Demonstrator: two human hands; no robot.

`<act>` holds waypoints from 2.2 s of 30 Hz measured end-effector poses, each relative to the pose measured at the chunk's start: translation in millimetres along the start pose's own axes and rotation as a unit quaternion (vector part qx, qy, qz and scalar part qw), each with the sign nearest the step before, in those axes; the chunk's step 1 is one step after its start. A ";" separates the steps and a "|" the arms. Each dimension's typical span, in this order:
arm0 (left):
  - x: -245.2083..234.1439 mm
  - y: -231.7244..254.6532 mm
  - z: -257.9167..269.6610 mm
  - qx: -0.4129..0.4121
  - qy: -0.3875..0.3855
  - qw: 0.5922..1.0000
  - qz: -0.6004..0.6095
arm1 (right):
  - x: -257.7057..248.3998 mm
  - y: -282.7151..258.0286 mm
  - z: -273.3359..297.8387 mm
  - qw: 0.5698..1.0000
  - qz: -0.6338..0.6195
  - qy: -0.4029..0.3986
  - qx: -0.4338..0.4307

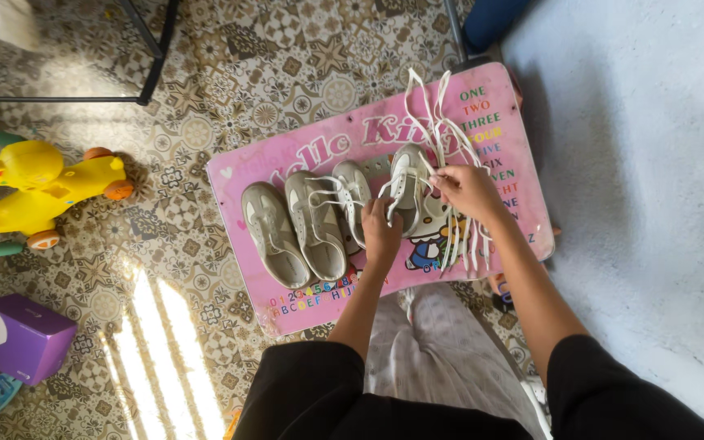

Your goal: The person threads white shoelaces through the eyelets of two pairs of shoes placed on a pink Hello Kitty mat. They pull the laces through each eyelet and tie the ends into knots.

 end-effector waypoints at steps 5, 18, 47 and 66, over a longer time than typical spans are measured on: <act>26.2 -12.5 -29.5 0.037 -0.031 0.999 -0.018 | -6.6 -21.0 -32.7 0.966 0.012 -0.026 -0.256; 42.3 -18.9 -32.9 0.019 -0.020 0.998 -0.064 | 39.3 -4.3 -103.8 0.976 0.056 -0.161 -0.133; 45.8 0.6 -26.8 0.021 0.052 0.989 -0.138 | 69.4 -29.0 -136.2 0.937 0.213 -0.116 -0.250; 39.1 -0.2 -34.4 0.015 0.061 0.989 -0.135 | 50.0 -14.2 -98.0 0.931 0.065 0.176 -0.313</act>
Point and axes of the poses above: each hand's wrist, its own z-axis away from the middle knuckle, its own x-axis out of the palm, y = z × x, the point moved 4 cm from there along -z, towards the middle knuckle, and after that the axes turned 7 degrees about x, right-handed, at the moved point
